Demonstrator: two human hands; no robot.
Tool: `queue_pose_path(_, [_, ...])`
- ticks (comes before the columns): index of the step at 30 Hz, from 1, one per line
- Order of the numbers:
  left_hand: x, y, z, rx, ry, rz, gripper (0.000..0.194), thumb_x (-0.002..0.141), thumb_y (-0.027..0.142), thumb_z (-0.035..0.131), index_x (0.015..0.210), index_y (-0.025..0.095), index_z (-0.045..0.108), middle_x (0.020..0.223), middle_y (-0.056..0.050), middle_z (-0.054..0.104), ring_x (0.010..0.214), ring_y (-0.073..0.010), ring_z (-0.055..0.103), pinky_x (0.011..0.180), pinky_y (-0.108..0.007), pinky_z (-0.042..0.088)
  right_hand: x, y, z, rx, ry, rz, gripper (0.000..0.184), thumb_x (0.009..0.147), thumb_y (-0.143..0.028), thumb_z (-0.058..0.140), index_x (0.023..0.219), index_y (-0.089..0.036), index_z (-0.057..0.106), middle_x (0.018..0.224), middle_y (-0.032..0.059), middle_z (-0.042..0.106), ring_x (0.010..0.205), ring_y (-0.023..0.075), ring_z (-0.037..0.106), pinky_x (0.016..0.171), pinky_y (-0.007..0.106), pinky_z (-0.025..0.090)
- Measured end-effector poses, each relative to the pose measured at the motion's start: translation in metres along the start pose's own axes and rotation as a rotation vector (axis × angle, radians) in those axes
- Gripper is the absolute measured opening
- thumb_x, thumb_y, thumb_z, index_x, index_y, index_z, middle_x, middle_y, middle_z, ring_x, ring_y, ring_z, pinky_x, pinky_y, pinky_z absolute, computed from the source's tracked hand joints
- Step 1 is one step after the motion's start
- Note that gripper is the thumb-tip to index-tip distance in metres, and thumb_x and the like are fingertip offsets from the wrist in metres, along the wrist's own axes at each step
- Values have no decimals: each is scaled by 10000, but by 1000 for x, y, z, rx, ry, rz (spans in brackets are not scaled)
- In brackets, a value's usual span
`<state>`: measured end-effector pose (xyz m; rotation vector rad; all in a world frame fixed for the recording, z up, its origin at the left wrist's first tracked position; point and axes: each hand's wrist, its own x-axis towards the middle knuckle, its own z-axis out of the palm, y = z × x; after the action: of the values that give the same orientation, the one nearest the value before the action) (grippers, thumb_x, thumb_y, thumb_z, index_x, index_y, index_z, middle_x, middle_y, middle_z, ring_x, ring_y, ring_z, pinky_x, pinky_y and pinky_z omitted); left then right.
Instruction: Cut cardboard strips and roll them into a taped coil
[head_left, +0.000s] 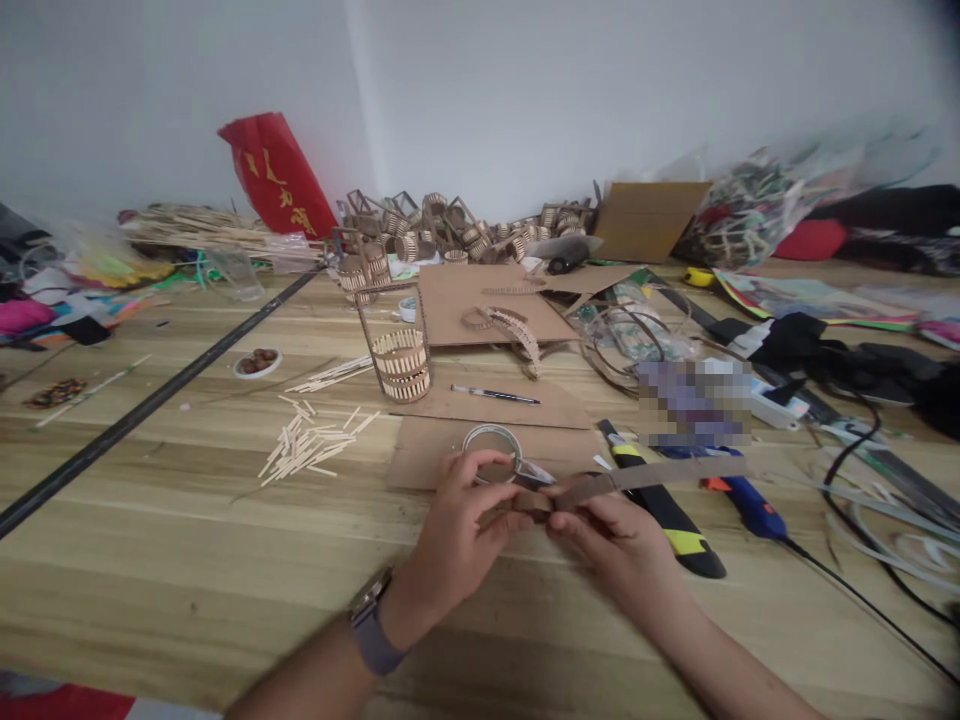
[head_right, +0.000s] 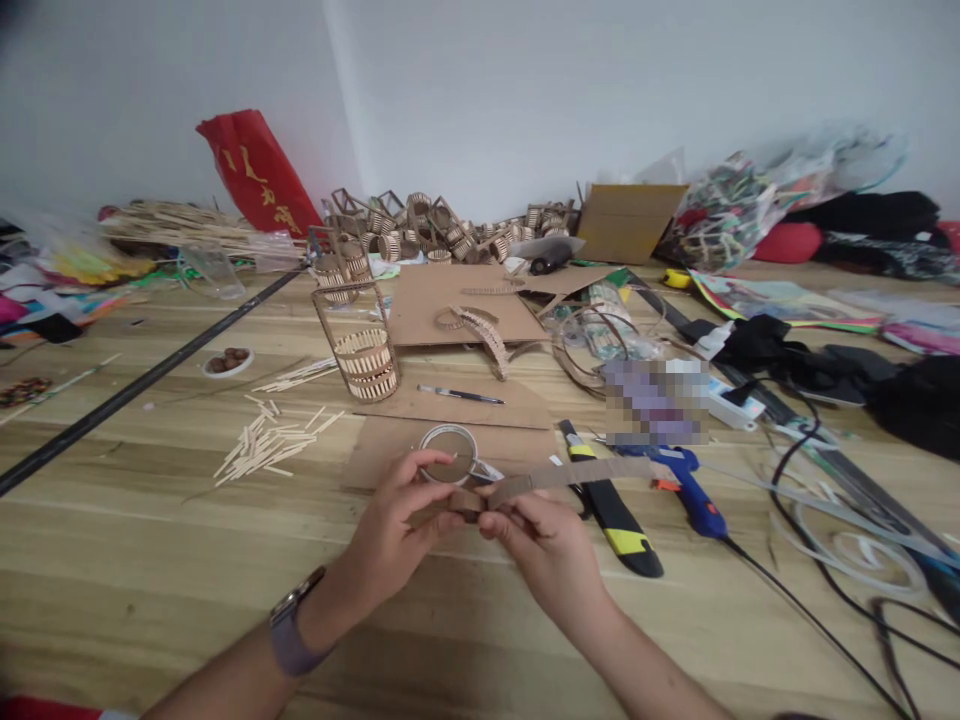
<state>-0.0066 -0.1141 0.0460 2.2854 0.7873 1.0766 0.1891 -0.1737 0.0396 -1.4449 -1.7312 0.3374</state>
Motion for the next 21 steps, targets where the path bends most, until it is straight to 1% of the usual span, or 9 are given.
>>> queue_pose_path(2, [0,0,0,106,21,48,113,885,148,626,943,193,712,1188,-95,576,1072,-267,501,904,-428,479,1,2,1,-24,23,-123,234,918,-350,589,789,-235,746,824,50,763,751,200,721,645,278,585])
queue_pose_path(5, [-1,1,1,281,20,113,135,856,90,620,911,187,697,1210,-78,588,1074,-281,460,905,-448,468,0,9,1,-114,35,-276,193,933,-325,570,960,-243,742,903,68,753,809,208,724,690,298,604])
queue_pose_path(8, [-5,1,8,424,10,160,124,886,102,578,881,182,673,1208,-62,606,1084,-278,457,892,-436,472,-6,18,6,-194,-10,-292,196,933,-291,568,1051,-248,719,975,72,746,836,205,728,688,276,613])
queue_pose_path(11, [-10,2,15,560,20,207,161,940,124,512,950,183,662,1215,-56,611,1103,-272,465,884,-423,467,-10,20,15,-240,-31,-325,231,955,-235,501,1037,-233,717,922,66,748,786,192,730,643,253,613])
queue_pose_path(13, [-12,4,18,604,23,228,174,953,127,495,1010,179,652,1214,-60,610,1105,-273,471,888,-425,460,-10,15,18,-289,-16,-359,290,977,-208,430,1056,-200,709,893,80,739,746,190,727,612,256,608])
queue_pose_path(15, [-11,6,17,563,26,208,168,952,134,506,1036,181,645,1187,-68,611,1096,-275,476,898,-434,457,-8,7,15,-293,4,-365,305,982,-199,411,1075,-187,702,911,91,733,755,189,725,624,261,605])
queue_pose_path(17, [-8,6,13,442,51,151,142,945,170,541,1044,186,641,1160,-82,602,1087,-278,479,918,-451,453,-4,-2,7,-231,37,-330,263,970,-223,459,1011,-212,718,911,77,740,799,191,725,671,261,600])
queue_pose_path(19, [-5,5,7,292,86,90,151,939,245,577,1066,192,639,1164,-99,581,1087,-278,486,933,-463,451,0,-7,-2,-154,84,-238,211,942,-289,539,894,-233,736,886,56,755,806,195,725,694,263,591])
queue_pose_path(21, [-2,1,3,147,89,65,213,937,326,585,1104,204,640,1203,-111,561,1111,-277,495,947,-460,451,2,-7,-7,-75,117,-95,251,908,-380,593,765,-233,737,819,44,762,741,196,719,646,261,577])
